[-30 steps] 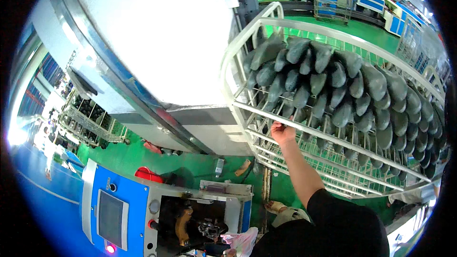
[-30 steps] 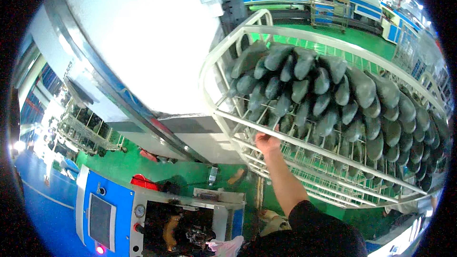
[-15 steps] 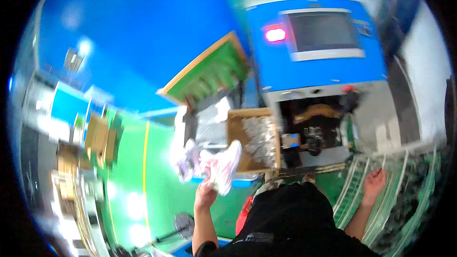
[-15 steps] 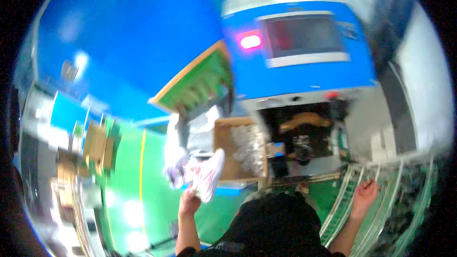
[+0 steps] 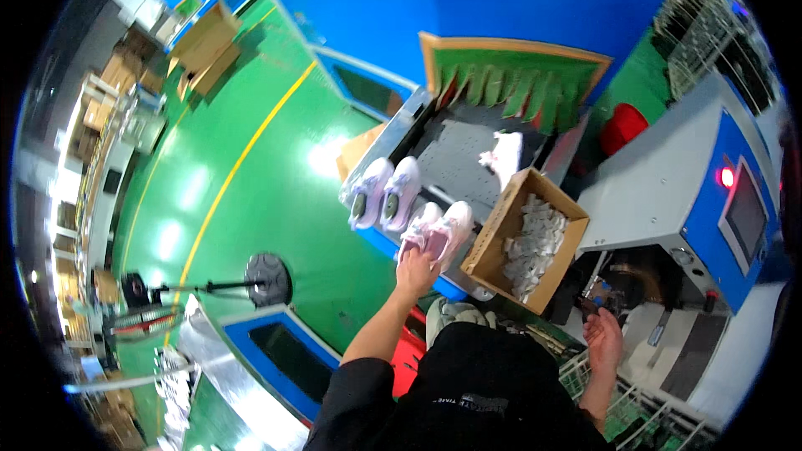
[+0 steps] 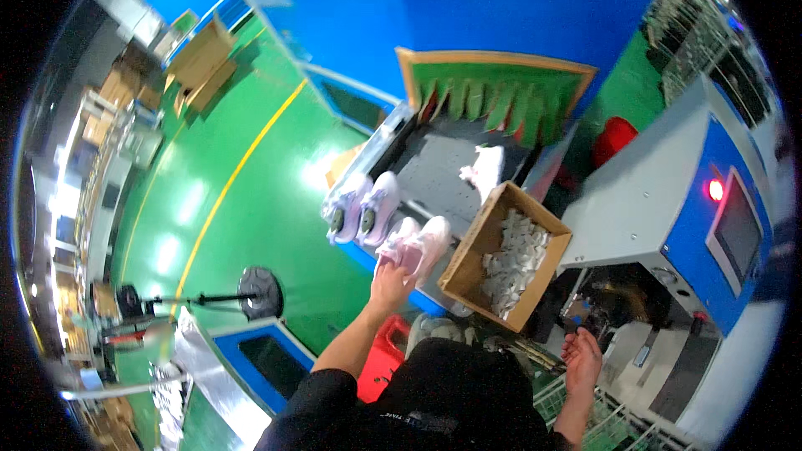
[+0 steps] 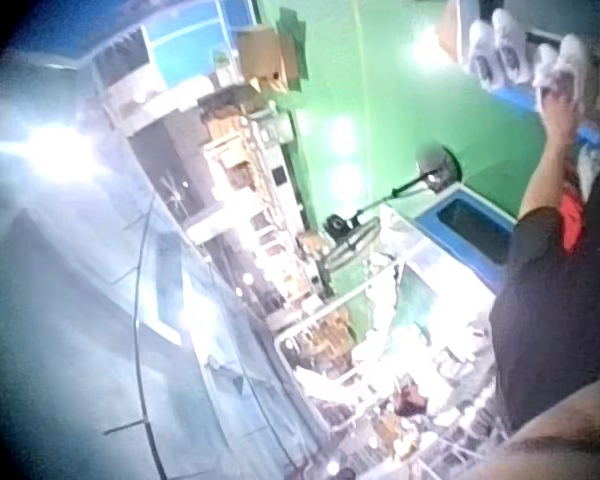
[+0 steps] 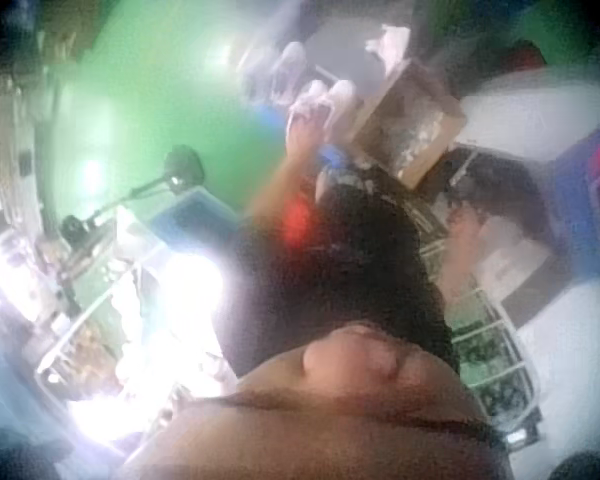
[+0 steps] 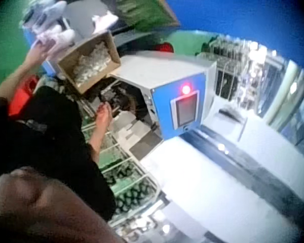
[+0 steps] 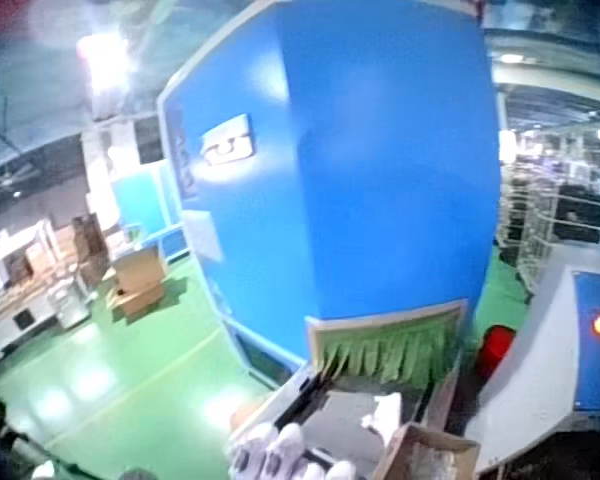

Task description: The person repeatedly picks up pink shoes from a wooden rack, places them into a cardboard box filled with packing material, and then moves the box to a wire cart. The person continues this process for multiple pairs of shoes.

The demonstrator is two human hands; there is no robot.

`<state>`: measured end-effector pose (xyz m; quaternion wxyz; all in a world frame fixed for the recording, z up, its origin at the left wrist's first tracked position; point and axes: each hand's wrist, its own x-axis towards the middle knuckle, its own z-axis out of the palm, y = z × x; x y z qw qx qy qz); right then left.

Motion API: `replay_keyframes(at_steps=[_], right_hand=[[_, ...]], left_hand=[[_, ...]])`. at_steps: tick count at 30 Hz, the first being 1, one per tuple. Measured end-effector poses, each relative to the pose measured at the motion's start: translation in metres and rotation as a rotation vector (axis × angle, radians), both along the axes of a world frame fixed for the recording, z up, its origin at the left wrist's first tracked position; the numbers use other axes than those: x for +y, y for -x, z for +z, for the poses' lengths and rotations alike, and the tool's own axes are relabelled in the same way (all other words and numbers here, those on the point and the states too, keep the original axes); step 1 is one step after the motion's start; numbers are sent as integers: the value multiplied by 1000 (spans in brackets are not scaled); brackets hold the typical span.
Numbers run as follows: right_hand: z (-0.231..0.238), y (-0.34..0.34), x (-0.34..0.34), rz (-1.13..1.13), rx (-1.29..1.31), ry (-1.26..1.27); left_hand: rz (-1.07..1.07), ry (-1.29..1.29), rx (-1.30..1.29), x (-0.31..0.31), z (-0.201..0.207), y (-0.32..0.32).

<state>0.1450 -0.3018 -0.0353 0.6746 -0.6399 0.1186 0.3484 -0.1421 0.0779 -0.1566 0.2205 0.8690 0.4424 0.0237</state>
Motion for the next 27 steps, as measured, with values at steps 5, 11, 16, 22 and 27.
replay_keyframes(at_steps=[5, 11, 16, 22, 27], right_hand=[[-17, 11, 26, 254, -5, 165], [-23, 3, 65, 569, -152, 356], [-18, -8, 82, 840, -382, 412], [12, 10, 84, 1031, -567, 394], [91, 13, 118, 913, -1259, 190]], left_hand=[[56, 264, 93, -12, 50, 95], [425, 301, 222, -100, 61, 299], [1085, 91, 479, -217, 106, 518], [2027, -547, 524, -196, 138, 543], [1084, -120, -83, -108, 25, 317]])
